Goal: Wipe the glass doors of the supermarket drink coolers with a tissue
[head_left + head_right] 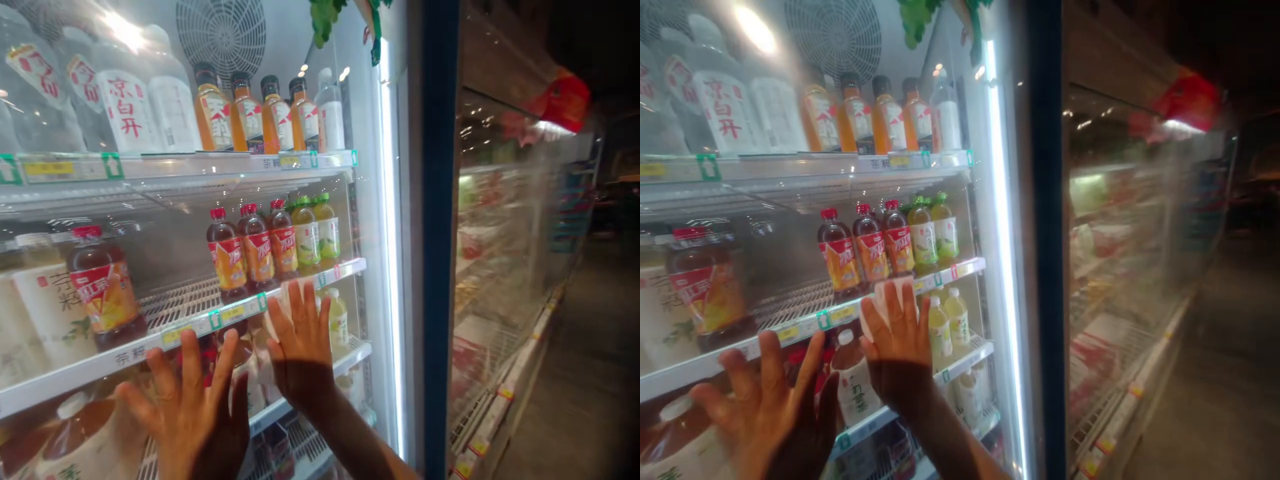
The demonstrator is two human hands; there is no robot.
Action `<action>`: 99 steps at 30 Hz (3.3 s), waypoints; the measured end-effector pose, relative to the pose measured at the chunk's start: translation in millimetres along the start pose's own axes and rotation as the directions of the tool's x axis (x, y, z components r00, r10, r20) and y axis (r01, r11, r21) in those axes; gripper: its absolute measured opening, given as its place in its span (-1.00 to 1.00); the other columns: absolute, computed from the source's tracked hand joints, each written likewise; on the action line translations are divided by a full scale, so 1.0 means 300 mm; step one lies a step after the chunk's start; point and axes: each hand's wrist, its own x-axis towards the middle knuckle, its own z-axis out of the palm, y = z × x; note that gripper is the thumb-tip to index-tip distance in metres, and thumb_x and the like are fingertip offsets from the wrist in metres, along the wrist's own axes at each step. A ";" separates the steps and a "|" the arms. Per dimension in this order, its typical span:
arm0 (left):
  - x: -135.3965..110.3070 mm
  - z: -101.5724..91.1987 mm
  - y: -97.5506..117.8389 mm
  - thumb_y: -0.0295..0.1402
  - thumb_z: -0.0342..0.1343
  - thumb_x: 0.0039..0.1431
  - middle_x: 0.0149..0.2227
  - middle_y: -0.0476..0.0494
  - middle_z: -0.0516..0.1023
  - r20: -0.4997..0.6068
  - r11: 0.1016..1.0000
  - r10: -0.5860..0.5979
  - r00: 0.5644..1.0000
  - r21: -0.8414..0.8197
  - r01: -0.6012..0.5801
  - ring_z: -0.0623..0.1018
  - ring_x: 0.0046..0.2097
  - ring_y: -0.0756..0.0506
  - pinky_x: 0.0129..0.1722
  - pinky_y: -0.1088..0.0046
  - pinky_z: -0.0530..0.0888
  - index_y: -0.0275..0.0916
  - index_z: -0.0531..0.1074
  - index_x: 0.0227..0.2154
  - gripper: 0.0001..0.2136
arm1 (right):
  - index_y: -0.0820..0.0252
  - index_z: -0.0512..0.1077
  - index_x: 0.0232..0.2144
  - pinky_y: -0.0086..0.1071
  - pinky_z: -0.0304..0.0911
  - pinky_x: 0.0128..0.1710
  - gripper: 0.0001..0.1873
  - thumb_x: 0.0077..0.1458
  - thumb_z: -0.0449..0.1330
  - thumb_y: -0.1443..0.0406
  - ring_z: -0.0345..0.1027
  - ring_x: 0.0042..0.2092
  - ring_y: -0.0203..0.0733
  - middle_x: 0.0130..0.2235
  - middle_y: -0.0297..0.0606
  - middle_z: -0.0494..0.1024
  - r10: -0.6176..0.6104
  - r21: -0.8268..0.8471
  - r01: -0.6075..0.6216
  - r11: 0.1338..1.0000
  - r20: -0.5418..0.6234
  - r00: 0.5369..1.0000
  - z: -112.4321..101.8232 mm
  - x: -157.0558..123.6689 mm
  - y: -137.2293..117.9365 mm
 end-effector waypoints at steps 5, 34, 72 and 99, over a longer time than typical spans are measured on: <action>0.036 0.072 0.114 -0.31 0.14 0.30 0.53 -0.10 -0.35 0.006 1.000 -0.009 1.000 0.013 0.009 -0.37 0.51 -0.35 0.36 -0.39 -0.37 0.17 -0.18 0.45 -0.21 | 0.21 -0.09 0.48 0.44 -0.01 0.33 -0.31 0.41 -0.15 0.13 -0.27 0.50 0.32 0.48 0.06 -0.01 -0.030 0.032 0.030 0.999 0.005 1.000 -0.026 -0.046 0.185; 0.026 -0.050 0.071 -0.15 0.06 0.36 0.53 -0.01 -0.39 0.006 0.989 -0.064 0.998 0.132 0.063 -0.44 0.51 -0.22 0.40 -0.11 -0.51 0.13 -0.11 0.45 -0.31 | 0.03 0.03 0.45 0.45 -0.19 0.38 -0.26 0.38 -0.25 -0.12 -0.38 0.52 0.28 0.52 -0.09 -0.11 -0.100 0.164 0.098 0.982 0.005 0.995 -0.034 0.063 0.182; -0.165 -0.309 -0.707 -0.43 0.08 0.33 0.52 -0.22 -0.39 0.025 0.992 -0.048 0.999 0.116 0.045 -0.29 0.50 -0.46 0.33 -0.49 -0.23 0.07 -0.31 0.45 -0.18 | -0.04 -0.01 0.46 0.35 -0.30 0.44 -0.28 0.37 0.03 -0.02 -0.45 0.53 0.19 0.52 -0.16 -0.10 -0.138 0.086 0.136 0.987 0.018 0.990 0.085 0.222 -0.732; 0.021 -0.011 0.007 -0.39 0.00 0.35 0.53 -0.17 -0.28 -0.001 0.997 0.070 0.998 0.042 -0.070 -0.25 0.52 -0.37 0.38 -0.37 -0.28 0.07 -0.24 0.46 -0.26 | 0.15 -0.05 0.47 0.34 -0.29 0.43 -0.26 0.41 -0.15 -0.04 -0.33 0.51 0.29 0.52 -0.05 -0.18 -0.097 0.057 0.097 0.994 -0.001 0.995 -0.009 -0.028 0.073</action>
